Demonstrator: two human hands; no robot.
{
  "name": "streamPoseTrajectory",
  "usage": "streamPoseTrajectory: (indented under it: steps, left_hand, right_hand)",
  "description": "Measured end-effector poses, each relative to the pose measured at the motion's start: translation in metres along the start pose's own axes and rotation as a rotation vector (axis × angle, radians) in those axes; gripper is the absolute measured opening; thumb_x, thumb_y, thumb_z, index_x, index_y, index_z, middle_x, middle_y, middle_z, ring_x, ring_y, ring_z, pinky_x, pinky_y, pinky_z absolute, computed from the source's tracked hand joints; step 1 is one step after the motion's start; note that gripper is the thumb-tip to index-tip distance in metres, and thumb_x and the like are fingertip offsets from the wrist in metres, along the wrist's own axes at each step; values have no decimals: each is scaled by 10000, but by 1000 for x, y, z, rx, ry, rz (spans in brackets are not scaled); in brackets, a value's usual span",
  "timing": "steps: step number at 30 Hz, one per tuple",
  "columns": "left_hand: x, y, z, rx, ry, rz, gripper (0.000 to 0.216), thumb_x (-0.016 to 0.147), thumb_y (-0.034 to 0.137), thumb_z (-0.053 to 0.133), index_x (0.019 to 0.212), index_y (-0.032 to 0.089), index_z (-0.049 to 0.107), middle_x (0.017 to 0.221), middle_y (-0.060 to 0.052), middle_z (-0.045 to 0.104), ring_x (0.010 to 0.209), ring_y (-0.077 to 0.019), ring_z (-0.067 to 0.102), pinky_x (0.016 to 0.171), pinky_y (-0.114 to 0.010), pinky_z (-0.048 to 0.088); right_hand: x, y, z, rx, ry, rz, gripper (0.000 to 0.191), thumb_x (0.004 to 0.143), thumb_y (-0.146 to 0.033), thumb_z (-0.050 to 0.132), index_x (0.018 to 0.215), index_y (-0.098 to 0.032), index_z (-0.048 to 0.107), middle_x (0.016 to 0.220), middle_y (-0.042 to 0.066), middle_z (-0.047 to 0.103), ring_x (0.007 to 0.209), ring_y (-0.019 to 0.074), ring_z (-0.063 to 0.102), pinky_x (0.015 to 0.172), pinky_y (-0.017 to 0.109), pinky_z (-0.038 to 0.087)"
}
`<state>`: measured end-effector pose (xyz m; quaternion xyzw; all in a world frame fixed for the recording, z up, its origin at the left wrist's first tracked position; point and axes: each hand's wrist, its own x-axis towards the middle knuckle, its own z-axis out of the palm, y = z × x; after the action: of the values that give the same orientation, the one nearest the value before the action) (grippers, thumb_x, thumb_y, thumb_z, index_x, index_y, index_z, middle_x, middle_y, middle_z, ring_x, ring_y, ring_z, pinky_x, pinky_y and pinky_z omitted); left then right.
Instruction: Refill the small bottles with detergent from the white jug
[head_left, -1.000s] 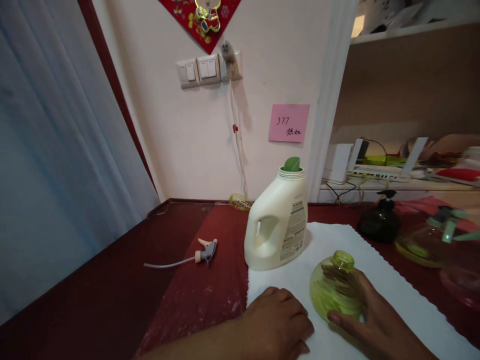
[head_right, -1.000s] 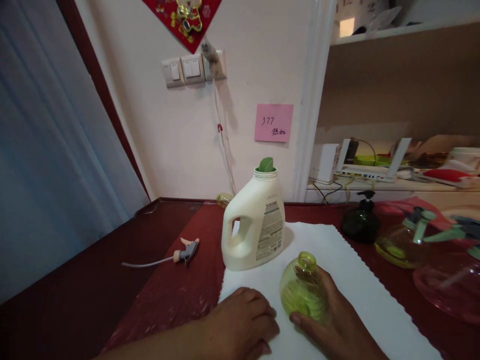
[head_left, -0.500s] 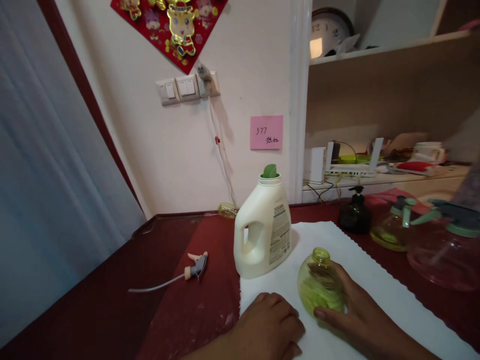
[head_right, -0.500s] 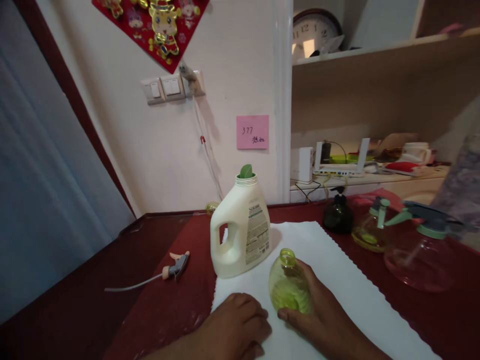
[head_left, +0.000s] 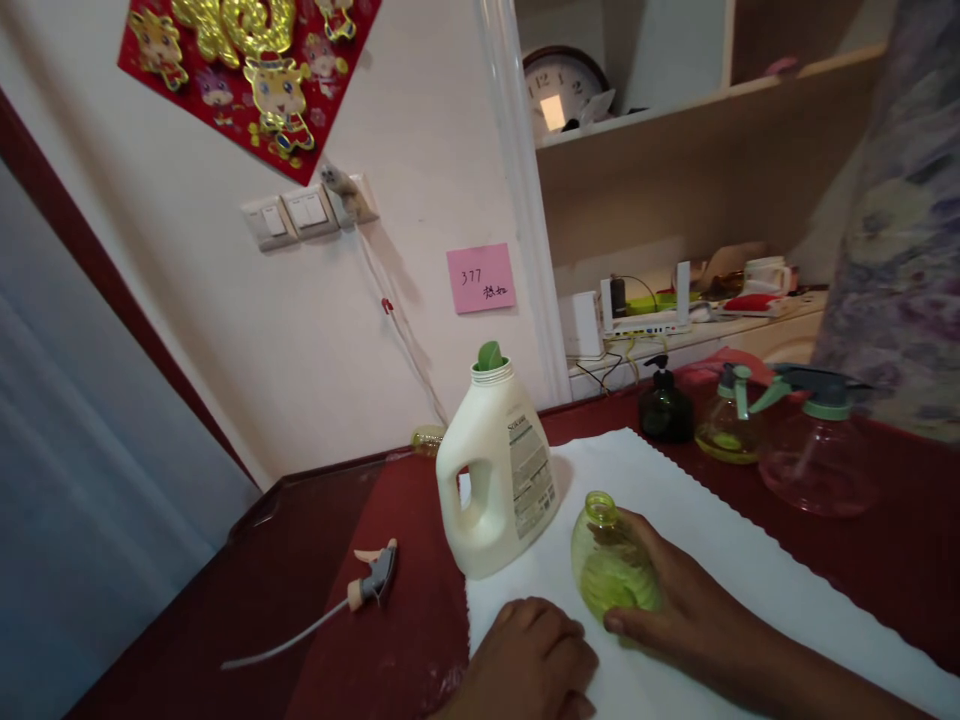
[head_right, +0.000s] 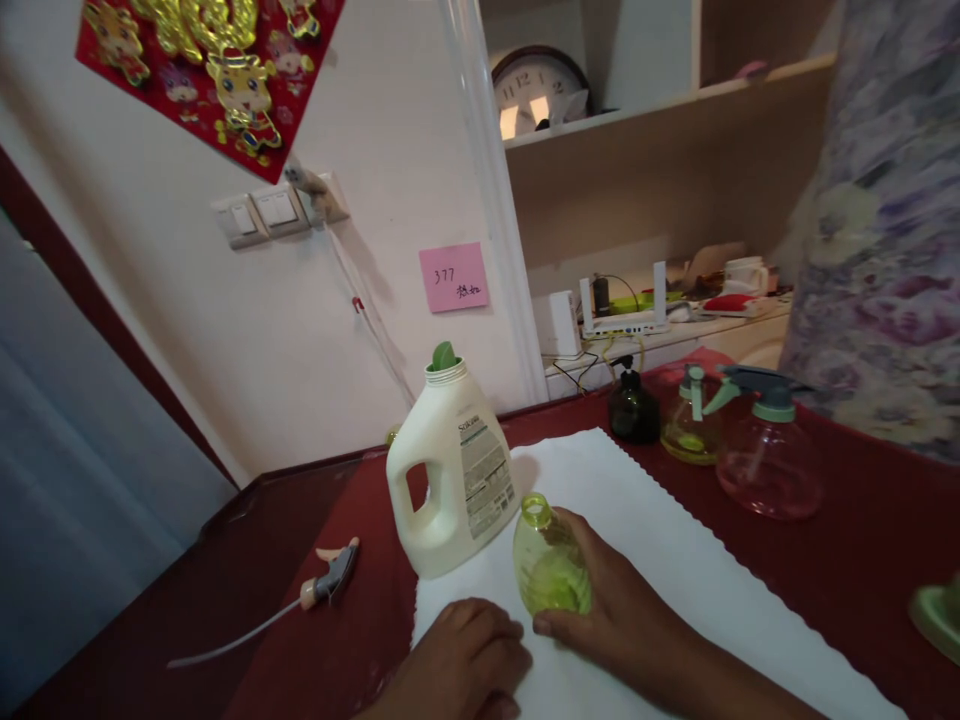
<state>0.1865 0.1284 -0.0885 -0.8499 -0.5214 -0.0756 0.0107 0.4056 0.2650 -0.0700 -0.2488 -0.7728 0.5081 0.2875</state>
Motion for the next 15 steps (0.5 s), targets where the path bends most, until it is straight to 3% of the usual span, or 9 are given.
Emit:
streamPoseTrajectory:
  steps: [10, 15]
  left_hand:
    - [2, 0, -1, 18, 4, 24, 364, 941, 398, 772, 1213, 213, 618, 1272, -38, 743, 1170, -239, 669, 986, -390, 540]
    - [1, -8, 18, 72, 262, 119, 303, 1033, 470, 629, 1181, 206, 618, 1165, -19, 778, 1040, -205, 700, 862, -337, 523]
  right_hand:
    - [0, -7, -1, 21, -22, 26, 865, 736, -322, 768, 1493, -259, 354, 1503, 173, 574, 1351, 390, 553, 1153, 595, 407]
    - [-4, 5, 6, 35, 37, 73, 905, 728, -361, 766, 1524, -247, 351, 1586, 194, 515, 1464, 429, 477, 1212, 622, 367]
